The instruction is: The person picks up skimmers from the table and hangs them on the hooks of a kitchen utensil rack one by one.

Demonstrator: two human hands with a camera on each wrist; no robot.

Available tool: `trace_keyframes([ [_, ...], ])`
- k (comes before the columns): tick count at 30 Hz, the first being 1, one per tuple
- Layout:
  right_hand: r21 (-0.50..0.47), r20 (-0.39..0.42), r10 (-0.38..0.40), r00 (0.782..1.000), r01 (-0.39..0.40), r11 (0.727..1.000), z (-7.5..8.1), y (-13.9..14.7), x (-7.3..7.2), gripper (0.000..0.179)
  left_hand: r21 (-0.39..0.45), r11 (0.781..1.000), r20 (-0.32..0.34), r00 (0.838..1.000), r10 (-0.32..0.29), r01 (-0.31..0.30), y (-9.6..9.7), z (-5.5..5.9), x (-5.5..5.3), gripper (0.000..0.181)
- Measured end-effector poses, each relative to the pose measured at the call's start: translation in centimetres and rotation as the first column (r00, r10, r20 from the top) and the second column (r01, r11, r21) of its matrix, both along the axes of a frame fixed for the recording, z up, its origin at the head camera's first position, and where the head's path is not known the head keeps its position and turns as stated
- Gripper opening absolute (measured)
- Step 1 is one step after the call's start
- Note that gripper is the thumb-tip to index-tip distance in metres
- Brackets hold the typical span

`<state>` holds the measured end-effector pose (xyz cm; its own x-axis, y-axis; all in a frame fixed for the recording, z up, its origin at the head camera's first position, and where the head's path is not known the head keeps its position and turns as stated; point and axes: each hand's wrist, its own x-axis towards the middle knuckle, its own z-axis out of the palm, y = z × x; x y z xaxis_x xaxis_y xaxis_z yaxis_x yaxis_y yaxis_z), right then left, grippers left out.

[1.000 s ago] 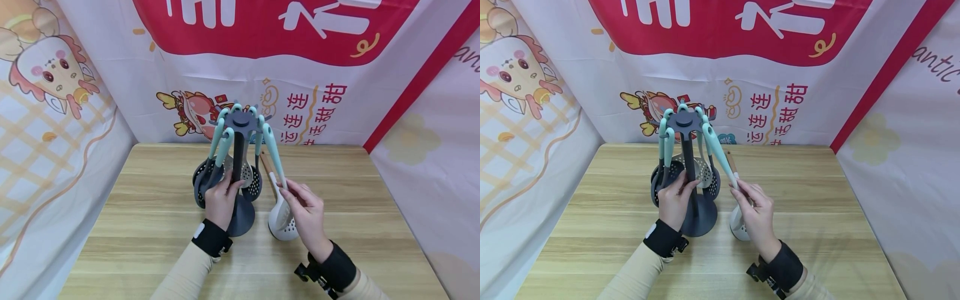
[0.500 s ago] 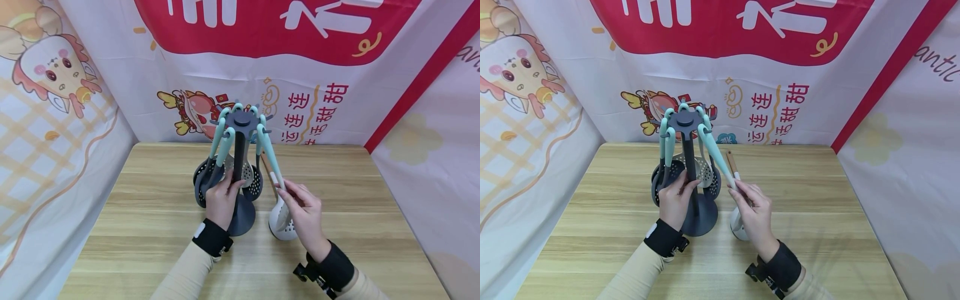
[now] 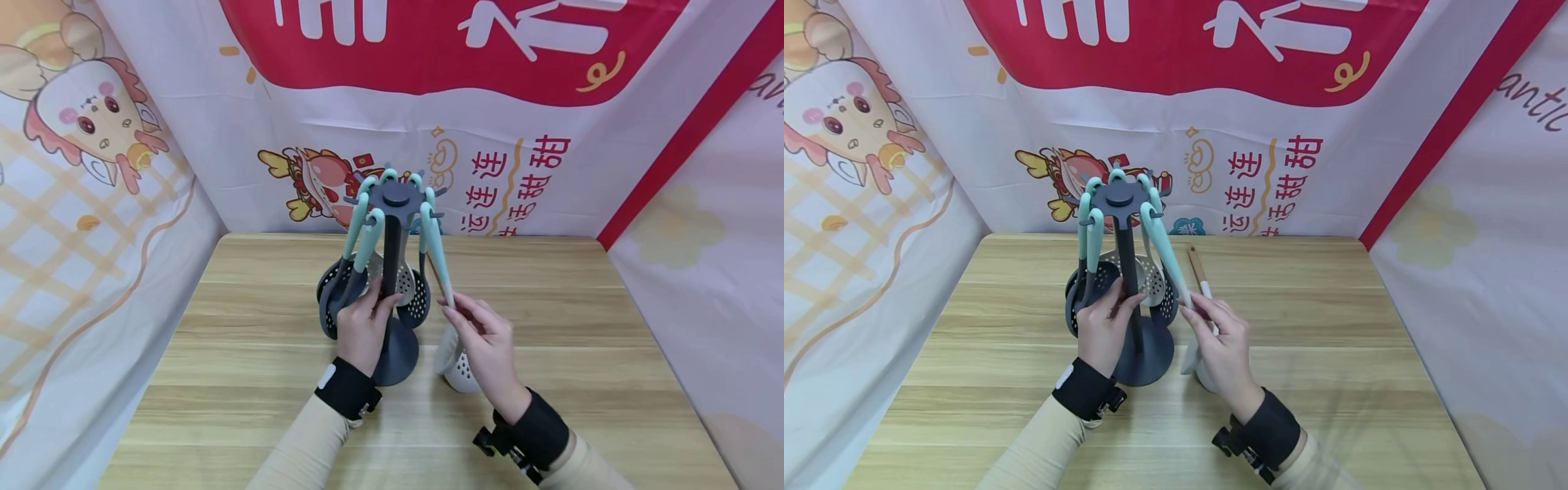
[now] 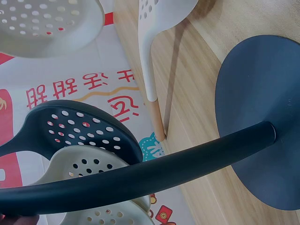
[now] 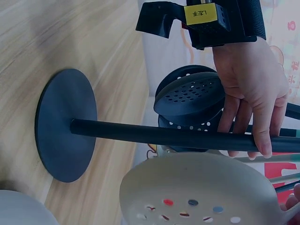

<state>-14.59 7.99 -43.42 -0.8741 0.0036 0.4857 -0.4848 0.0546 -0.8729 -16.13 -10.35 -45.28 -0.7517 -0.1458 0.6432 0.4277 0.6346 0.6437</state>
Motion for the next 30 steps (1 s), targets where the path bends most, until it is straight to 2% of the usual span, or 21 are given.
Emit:
trace_keyframes([
  [13,0.098,-0.096,0.009,0.995,0.001,0.995,-0.5,-1.0,-1.0,0.023,-0.005,1.000,0.023,1.000,-0.002,0.002,0.1,0.0,-0.1,0.023],
  [22,0.186,-0.097,-0.019,0.995,0.037,0.982,-0.6,-1.2,-1.4,0.022,-0.006,1.000,0.018,1.000,0.001,-0.001,0.1,0.1,-0.1,0.023],
  [30,0.205,-0.119,-0.021,0.993,0.045,0.978,-0.6,-1.5,-1.9,0.023,-0.020,1.000,0.002,1.000,0.006,-0.006,0.0,0.0,-0.1,0.022],
])
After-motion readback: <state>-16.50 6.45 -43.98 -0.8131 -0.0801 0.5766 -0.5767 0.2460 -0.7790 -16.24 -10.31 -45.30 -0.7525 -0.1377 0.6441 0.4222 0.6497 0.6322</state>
